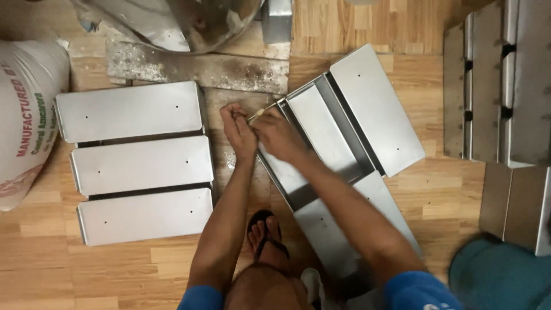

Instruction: Cleaning and wiping down metal bread pans and bakery equipment components using a scouring pad.

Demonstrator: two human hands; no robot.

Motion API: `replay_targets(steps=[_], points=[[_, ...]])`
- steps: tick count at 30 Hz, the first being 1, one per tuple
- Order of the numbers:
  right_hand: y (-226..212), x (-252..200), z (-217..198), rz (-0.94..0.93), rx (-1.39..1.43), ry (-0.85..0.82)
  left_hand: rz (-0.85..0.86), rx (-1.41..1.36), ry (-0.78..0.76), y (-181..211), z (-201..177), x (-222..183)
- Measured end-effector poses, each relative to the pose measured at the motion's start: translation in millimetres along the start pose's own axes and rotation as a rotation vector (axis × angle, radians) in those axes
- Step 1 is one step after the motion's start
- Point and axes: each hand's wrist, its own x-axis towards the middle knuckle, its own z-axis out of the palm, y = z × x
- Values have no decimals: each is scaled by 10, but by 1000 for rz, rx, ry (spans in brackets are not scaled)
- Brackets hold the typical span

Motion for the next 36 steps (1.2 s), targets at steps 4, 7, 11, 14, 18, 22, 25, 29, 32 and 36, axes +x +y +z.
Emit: replay_targets(steps=[4,7,11,14,18,22,25,29,32,36], points=[[-118,-163,-402,219,-6,-27,30,124,8,106,-26,9],[-224,-232,-341,429,-49,190,-56,67,36,93,-34,-17],[-212,-42,126,390,-128,315,-73,138,-60,13,-61,24],[-54,-106,452,318,30,222,-79,150,-136,23,-122,15],[119,-157,414,455,-113,-189,-117,114,-147,21,-118,5],[-59,-88,374,325,-324,136,-102,148,-136,-56,-124,-17],[207,-88,559,67,-387,-60,-71,175,-142,-26,-104,70],[206,-583,464,60,-221,-370,-25,279,-128,19,-170,28],[-298,-703,-292,212,-97,-373,104,416,-119,75,-148,36],[-509,-966,-1657,519,432,127,412,782,-90,370,-129,31]])
